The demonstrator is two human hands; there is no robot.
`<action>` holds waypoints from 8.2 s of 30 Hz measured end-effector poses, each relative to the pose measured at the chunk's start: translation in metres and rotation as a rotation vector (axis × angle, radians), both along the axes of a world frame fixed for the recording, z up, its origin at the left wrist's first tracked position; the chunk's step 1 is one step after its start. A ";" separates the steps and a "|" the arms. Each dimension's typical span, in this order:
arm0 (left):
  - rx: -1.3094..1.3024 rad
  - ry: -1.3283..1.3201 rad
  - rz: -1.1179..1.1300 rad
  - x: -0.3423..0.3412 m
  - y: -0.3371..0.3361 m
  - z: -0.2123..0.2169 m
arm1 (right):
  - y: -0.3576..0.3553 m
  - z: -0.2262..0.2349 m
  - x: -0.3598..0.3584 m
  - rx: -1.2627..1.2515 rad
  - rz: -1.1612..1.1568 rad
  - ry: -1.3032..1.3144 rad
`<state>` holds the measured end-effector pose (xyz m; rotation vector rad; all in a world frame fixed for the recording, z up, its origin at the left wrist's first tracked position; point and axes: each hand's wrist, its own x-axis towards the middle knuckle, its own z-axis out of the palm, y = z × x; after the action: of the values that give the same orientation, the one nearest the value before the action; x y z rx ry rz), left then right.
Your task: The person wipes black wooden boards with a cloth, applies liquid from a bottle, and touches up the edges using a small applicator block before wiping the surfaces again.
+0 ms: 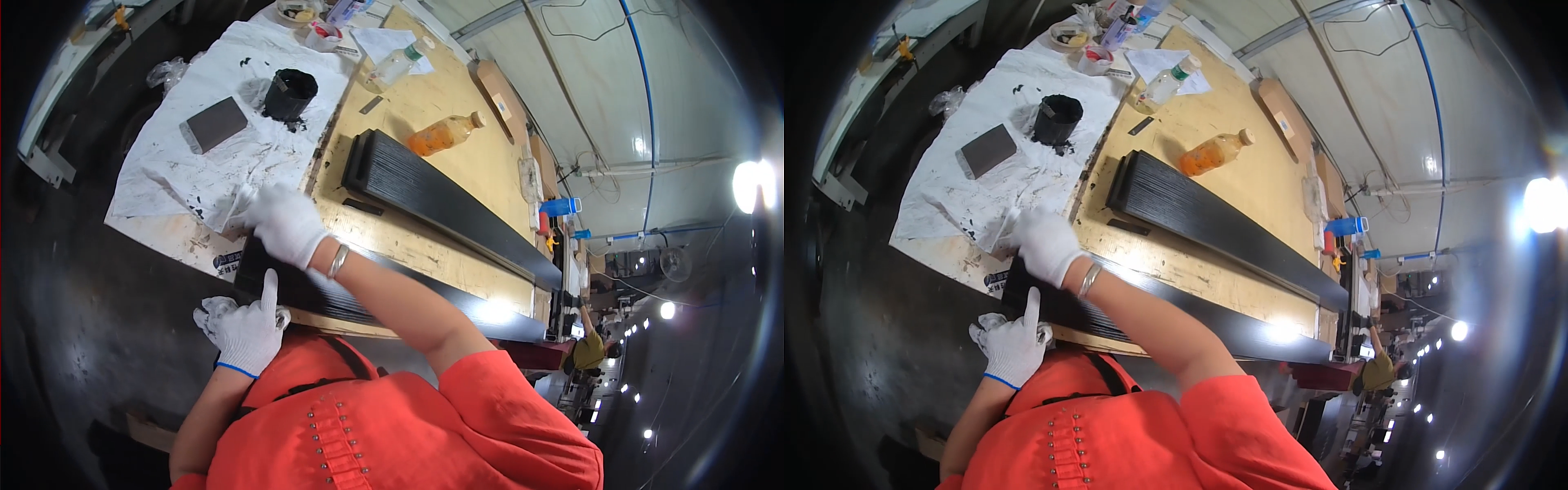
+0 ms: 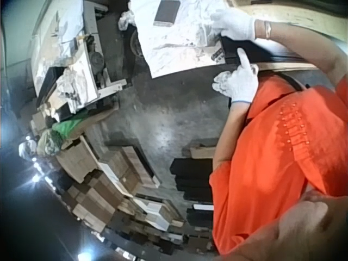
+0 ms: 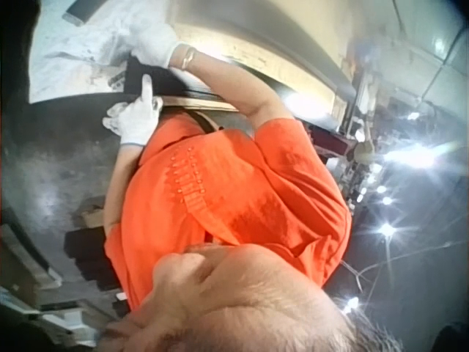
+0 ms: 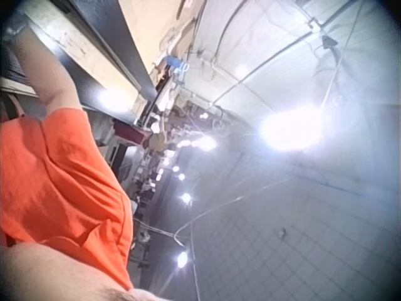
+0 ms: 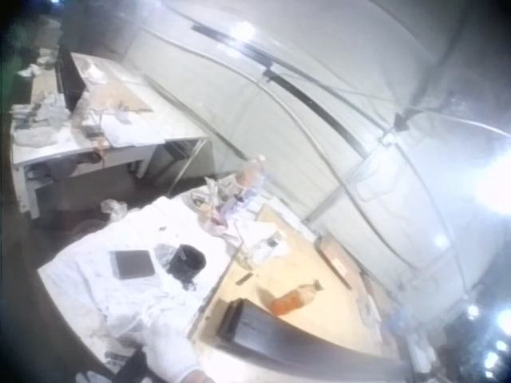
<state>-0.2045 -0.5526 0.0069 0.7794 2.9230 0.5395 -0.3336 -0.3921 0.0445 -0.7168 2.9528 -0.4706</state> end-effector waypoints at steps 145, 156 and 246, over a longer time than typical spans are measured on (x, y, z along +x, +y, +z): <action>0.415 0.167 -0.021 -0.084 -0.078 0.000 | 0.008 -0.017 0.069 -0.356 -0.921 -0.048; 0.598 -0.493 0.252 -0.090 -0.044 0.042 | 0.125 -0.007 0.148 -0.071 -1.105 -0.044; 0.094 0.054 -0.731 0.308 0.795 0.010 | 0.939 -0.016 0.648 0.013 -1.169 0.122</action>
<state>0.1031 0.2425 0.0170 1.7643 2.3911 0.5704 0.3146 0.5465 0.0289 1.1056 3.1467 -0.4283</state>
